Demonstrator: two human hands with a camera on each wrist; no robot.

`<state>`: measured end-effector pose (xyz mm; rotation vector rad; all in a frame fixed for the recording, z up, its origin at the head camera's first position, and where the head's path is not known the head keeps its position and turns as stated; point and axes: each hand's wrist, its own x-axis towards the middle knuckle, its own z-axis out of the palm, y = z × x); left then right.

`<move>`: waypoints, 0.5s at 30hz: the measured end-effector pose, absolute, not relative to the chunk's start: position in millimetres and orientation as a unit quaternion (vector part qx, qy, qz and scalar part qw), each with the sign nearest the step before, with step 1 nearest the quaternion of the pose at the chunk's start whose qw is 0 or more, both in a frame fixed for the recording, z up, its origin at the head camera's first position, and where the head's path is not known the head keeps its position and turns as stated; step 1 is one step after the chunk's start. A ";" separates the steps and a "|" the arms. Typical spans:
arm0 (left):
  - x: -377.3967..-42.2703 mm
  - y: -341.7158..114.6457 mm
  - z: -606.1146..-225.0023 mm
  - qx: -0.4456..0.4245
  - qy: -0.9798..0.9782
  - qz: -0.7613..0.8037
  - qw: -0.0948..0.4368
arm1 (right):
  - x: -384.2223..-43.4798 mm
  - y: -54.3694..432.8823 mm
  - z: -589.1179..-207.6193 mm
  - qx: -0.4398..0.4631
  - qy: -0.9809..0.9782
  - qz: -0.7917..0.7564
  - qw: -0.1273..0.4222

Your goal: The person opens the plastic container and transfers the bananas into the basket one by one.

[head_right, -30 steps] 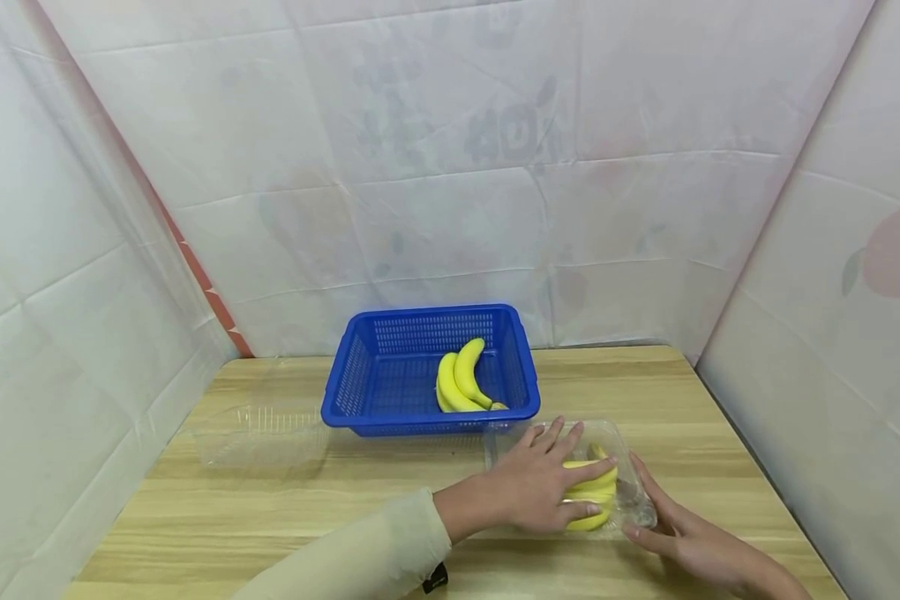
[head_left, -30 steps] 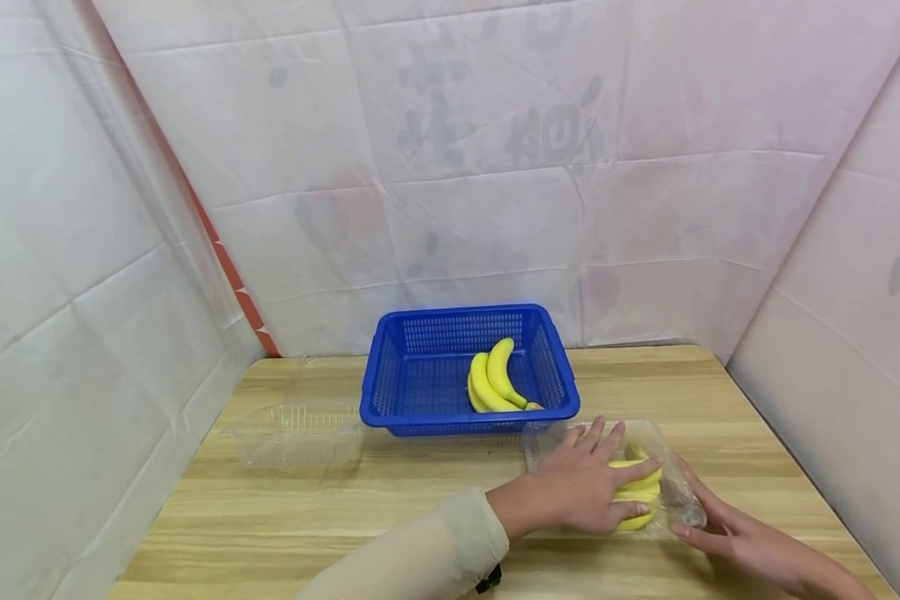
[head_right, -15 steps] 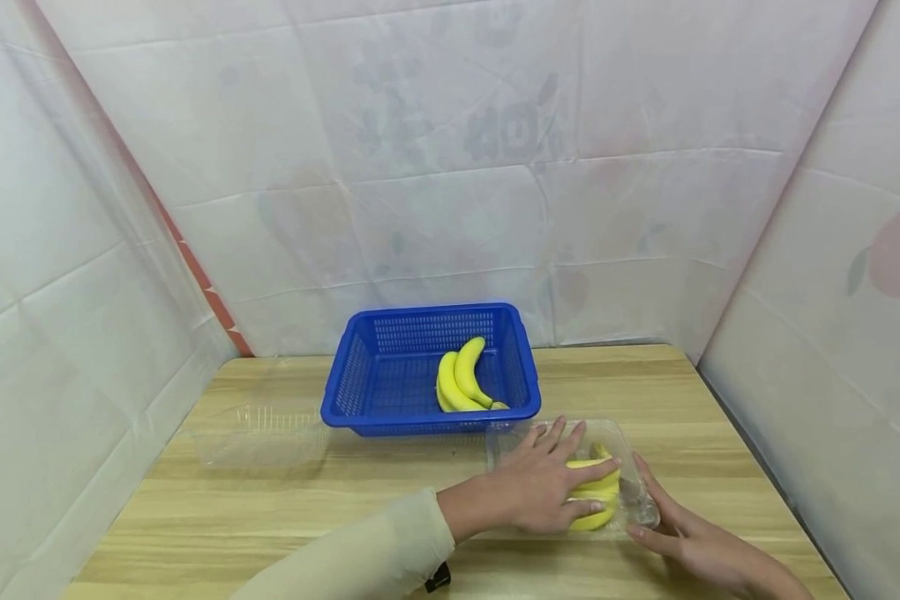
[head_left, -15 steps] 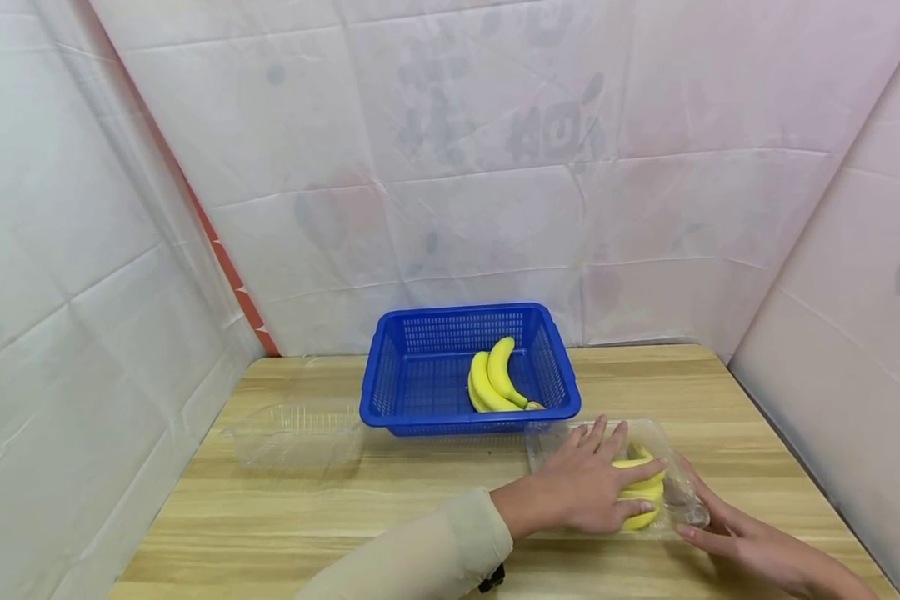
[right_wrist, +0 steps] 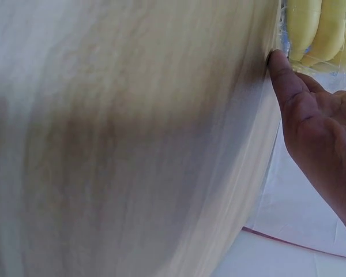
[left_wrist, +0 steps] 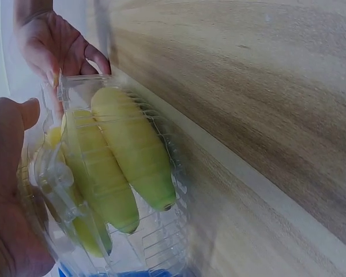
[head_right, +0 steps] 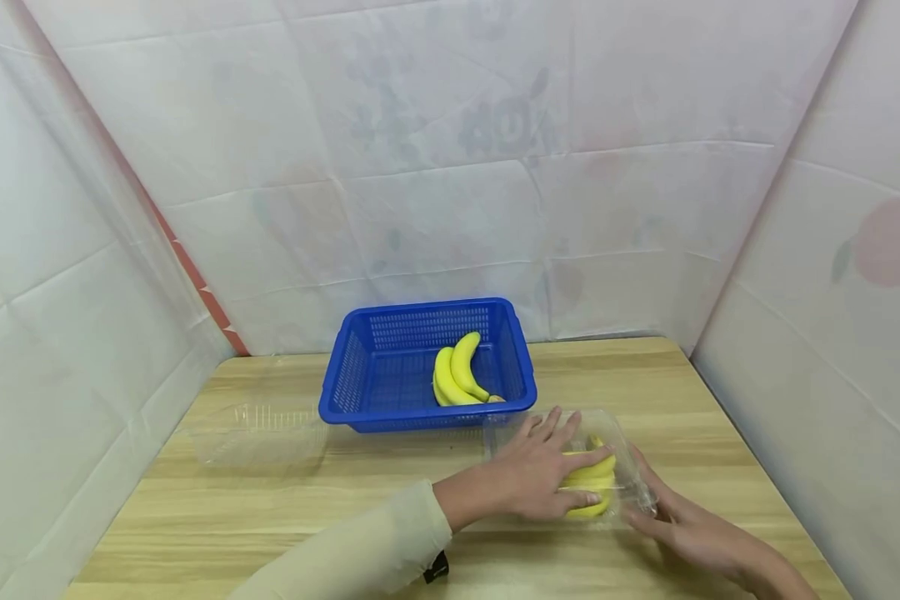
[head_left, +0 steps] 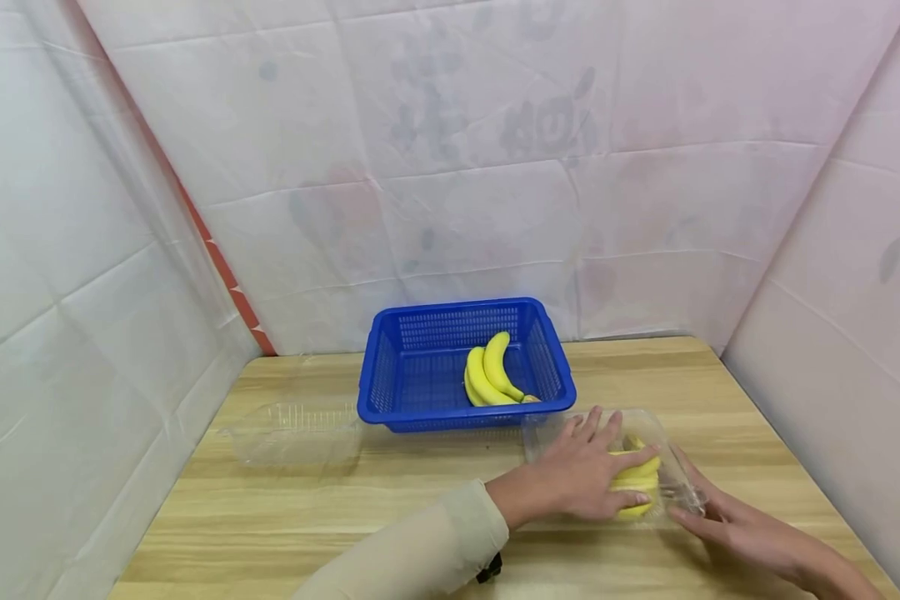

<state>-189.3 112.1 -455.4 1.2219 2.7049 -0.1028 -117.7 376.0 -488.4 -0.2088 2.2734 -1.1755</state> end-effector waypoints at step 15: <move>-193.1 100.1 -453.5 0.441 0.897 -0.007 0.032 | -118.3 370.8 -488.2 -0.083 0.848 -0.456 0.256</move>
